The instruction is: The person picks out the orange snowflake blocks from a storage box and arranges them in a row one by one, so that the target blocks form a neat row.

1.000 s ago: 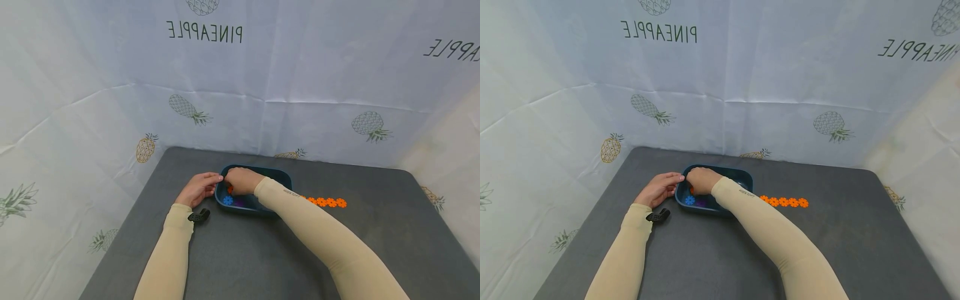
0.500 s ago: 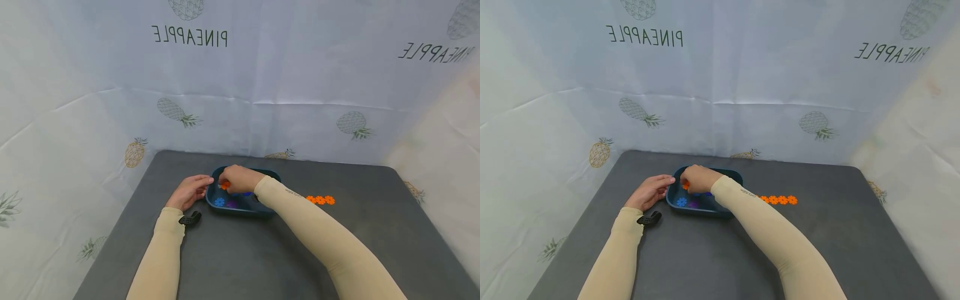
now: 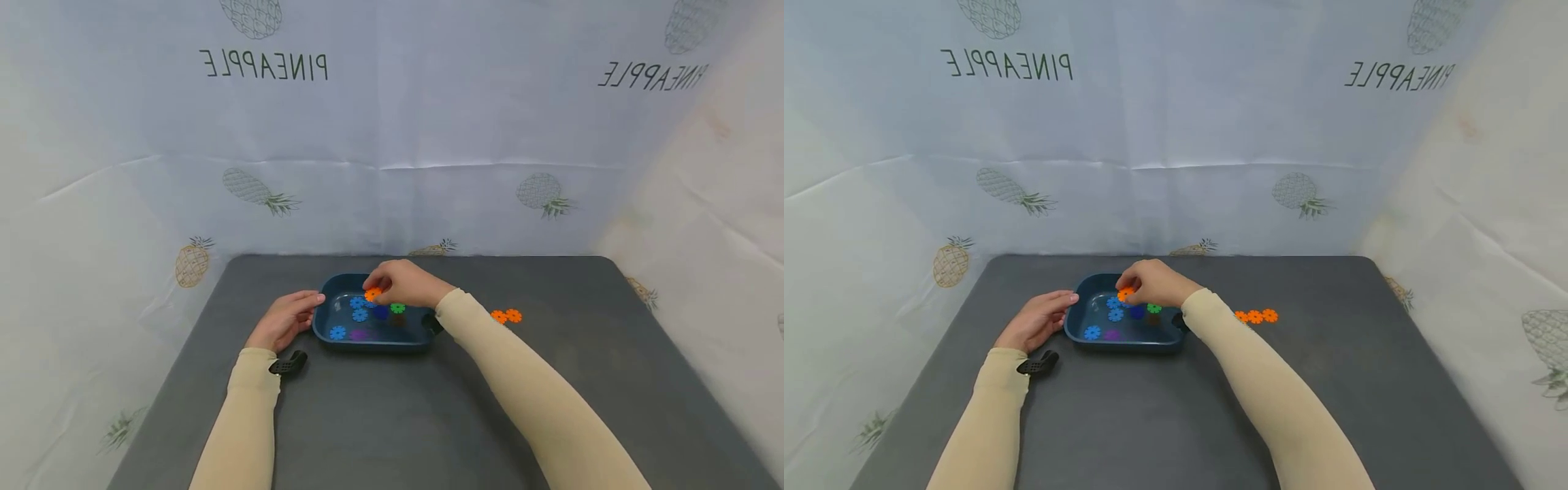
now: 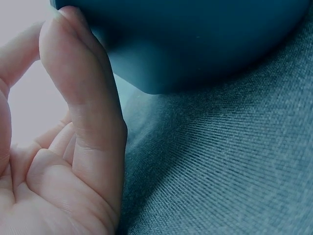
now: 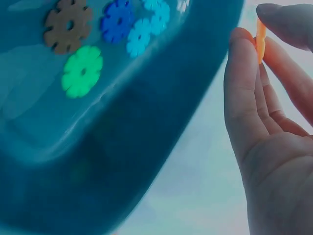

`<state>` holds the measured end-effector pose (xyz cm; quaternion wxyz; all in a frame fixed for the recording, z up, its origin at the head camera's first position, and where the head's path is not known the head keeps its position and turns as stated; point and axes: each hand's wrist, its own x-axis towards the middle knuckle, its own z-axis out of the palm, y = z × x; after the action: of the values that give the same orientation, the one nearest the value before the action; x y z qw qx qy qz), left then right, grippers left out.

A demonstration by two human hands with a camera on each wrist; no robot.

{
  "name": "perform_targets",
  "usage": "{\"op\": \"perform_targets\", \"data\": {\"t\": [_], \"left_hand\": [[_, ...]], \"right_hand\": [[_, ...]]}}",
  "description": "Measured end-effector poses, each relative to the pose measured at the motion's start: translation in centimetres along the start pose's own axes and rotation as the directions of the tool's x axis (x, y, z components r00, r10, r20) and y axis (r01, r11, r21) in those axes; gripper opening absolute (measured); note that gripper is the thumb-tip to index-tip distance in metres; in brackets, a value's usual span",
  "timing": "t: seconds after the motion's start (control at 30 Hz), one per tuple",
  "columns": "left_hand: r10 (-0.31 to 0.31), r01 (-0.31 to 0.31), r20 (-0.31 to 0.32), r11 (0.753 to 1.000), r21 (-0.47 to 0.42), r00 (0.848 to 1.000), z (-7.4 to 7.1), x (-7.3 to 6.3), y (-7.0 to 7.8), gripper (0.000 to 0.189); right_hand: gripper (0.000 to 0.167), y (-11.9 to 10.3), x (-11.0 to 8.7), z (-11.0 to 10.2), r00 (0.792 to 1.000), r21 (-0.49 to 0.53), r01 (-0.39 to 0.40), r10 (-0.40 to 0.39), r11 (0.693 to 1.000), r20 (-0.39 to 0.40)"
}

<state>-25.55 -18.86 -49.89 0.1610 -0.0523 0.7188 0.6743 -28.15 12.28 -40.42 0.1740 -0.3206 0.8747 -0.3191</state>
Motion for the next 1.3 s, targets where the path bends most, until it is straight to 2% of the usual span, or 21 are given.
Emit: {"op": "perform_targets", "data": {"t": [0.17,0.33,0.47,0.6,0.77,1.1,1.3], "left_hand": [[-0.002,0.002,-0.004,1.000,-0.006,1.000,-0.8,-0.7,-0.2,0.072],[-0.013,0.012,-0.019,0.999,-0.030,1.000,-1.2,-1.2,-0.4,0.065],[-0.014,0.014,-0.012,0.999,-0.038,1.000,-1.2,-1.2,-0.3,0.067],[-0.019,0.019,-0.015,0.999,-0.030,1.000,-1.0,-0.9,-0.1,0.070],[-0.026,0.025,-0.024,0.999,-0.030,0.999,-0.6,-0.7,0.0,0.068],[-0.027,0.026,-0.015,0.999,-0.028,1.000,-0.1,-0.3,0.1,0.069],[-0.029,0.029,-0.005,0.999,-0.014,1.000,0.2,-0.3,0.1,0.074]], "right_hand": [[0.031,1.6,-2.0,-0.9,0.995,0.087,-0.029,0.037,0.996,-0.094],[0.035,4.0,-4.6,-1.4,0.975,0.176,-0.054,0.090,0.983,-0.201],[0.035,6.5,-7.4,-1.7,0.943,0.209,-0.076,0.138,0.975,-0.302],[0.038,9.2,-10.6,-2.3,0.904,0.201,-0.133,0.202,0.971,-0.376],[0.041,12.1,-14.0,-2.8,0.859,0.207,-0.213,0.284,0.955,-0.425],[0.043,16.9,-19.5,-3.0,0.784,0.194,-0.337,0.388,0.922,-0.484],[0.042,18.4,-21.5,-2.6,0.760,0.163,-0.402,0.428,0.901,-0.490]]}}
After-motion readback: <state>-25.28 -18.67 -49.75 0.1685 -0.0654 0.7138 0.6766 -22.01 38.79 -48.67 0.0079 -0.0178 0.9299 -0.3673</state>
